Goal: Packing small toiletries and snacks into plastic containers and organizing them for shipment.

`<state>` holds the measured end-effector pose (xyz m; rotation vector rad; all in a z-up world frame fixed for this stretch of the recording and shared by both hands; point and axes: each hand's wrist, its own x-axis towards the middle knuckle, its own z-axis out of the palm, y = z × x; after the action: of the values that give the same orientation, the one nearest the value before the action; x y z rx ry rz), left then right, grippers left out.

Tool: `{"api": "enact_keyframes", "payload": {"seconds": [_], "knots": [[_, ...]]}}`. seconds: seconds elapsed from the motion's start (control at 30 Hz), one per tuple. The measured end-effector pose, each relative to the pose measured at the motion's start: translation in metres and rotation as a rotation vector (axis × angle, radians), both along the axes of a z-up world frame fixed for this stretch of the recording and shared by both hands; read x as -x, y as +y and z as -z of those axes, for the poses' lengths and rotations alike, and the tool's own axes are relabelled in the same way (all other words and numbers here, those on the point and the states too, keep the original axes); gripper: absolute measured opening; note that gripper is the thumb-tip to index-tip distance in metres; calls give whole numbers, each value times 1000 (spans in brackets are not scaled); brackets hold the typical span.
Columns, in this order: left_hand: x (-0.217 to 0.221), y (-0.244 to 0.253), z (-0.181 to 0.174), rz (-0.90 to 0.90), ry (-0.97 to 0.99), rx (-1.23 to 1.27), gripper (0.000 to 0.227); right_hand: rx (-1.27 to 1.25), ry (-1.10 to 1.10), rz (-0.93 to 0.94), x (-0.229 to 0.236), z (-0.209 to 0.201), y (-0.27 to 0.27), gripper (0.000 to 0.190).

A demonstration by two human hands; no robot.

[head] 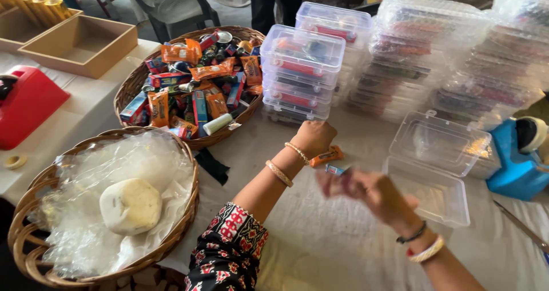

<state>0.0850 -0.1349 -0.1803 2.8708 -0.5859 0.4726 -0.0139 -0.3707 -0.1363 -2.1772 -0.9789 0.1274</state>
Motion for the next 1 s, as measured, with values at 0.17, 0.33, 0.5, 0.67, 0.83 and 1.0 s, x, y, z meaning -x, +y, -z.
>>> {"api": "enact_keyframes", "payload": {"seconds": [0.17, 0.33, 0.5, 0.67, 0.83, 1.0], "knots": [[31, 40, -84, -236, -1, -100, 14, 169, -12, -195, 13, 26, 29, 32], [49, 112, -132, -601, -135, 31, 14, 191, 252, -145, 19, 9, 36, 29], [48, 166, -125, -1111, -275, 116, 26, 150, 278, -132, 16, 14, 36, 31], [31, 201, -78, -1301, -425, 94, 37, 134, 247, -132, 14, 20, 35, 34], [15, 223, -45, -1350, -383, 148, 43, 112, 166, -153, 10, 29, 34, 34], [30, 211, -61, -1275, -384, 159, 27, 144, 190, -135, 12, 23, 35, 37]]}}
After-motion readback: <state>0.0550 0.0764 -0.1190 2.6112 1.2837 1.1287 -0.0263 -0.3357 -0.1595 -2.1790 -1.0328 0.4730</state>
